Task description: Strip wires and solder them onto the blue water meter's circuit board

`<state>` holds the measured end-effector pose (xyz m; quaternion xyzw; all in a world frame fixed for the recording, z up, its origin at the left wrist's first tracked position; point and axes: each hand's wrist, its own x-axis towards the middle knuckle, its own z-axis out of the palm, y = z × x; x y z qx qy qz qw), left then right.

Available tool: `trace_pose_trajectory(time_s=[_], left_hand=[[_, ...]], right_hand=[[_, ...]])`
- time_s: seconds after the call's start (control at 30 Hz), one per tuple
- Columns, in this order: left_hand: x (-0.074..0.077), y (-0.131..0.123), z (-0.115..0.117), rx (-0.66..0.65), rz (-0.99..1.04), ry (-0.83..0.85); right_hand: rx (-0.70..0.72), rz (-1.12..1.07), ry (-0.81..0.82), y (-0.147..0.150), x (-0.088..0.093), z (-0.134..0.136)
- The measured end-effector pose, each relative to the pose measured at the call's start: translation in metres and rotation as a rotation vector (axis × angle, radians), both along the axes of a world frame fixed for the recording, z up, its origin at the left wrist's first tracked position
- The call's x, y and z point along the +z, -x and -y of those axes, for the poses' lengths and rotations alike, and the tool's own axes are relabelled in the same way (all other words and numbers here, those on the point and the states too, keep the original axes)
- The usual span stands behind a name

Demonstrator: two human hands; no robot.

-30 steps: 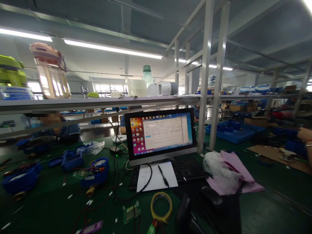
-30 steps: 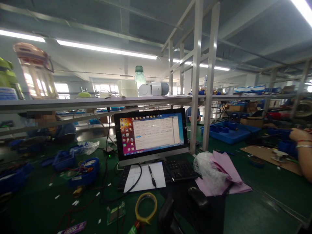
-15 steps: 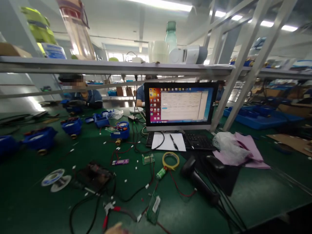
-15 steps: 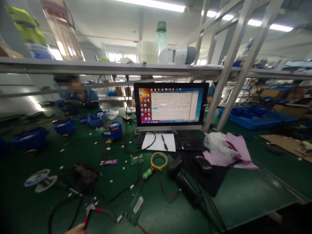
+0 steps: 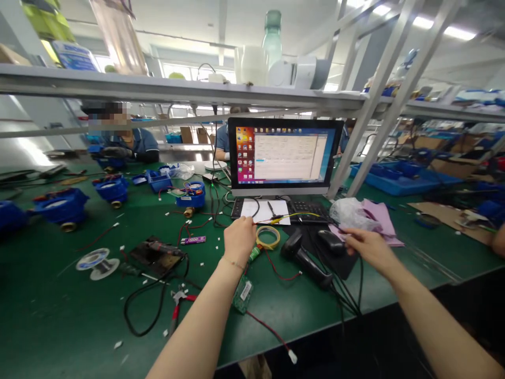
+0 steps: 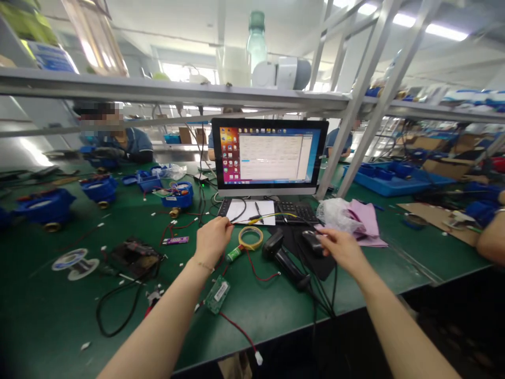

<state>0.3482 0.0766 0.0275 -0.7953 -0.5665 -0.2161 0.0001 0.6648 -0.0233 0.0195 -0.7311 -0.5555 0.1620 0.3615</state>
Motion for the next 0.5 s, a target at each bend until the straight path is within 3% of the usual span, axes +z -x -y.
trace_pose_trajectory(time_s=[0.13,0.27,0.33,0.4,0.47,0.5], left_hand=[[-0.029,-0.016,-0.023,0.022,-0.05,0.152],[-0.048,-0.007,-0.004,0.007,-0.001,0.155],[-0.042,0.001,0.015,-0.031,0.06,0.122],[-0.025,0.014,0.038,-0.109,0.125,0.109],[-0.004,0.037,0.06,-0.222,0.245,0.097],[0.005,0.052,0.07,-0.286,0.46,0.046]], right_hand=[[0.016,0.212,0.142,0.024,-0.045,-0.051],[-0.047,0.372,0.209,0.034,-0.073,-0.065],[-0.066,0.412,0.221,0.037,-0.075,-0.067],[-0.075,0.439,0.175,0.043,-0.068,-0.067],[-0.06,0.443,0.071,0.055,-0.051,-0.065],[-0.033,0.435,0.006,0.063,-0.039,-0.061]])
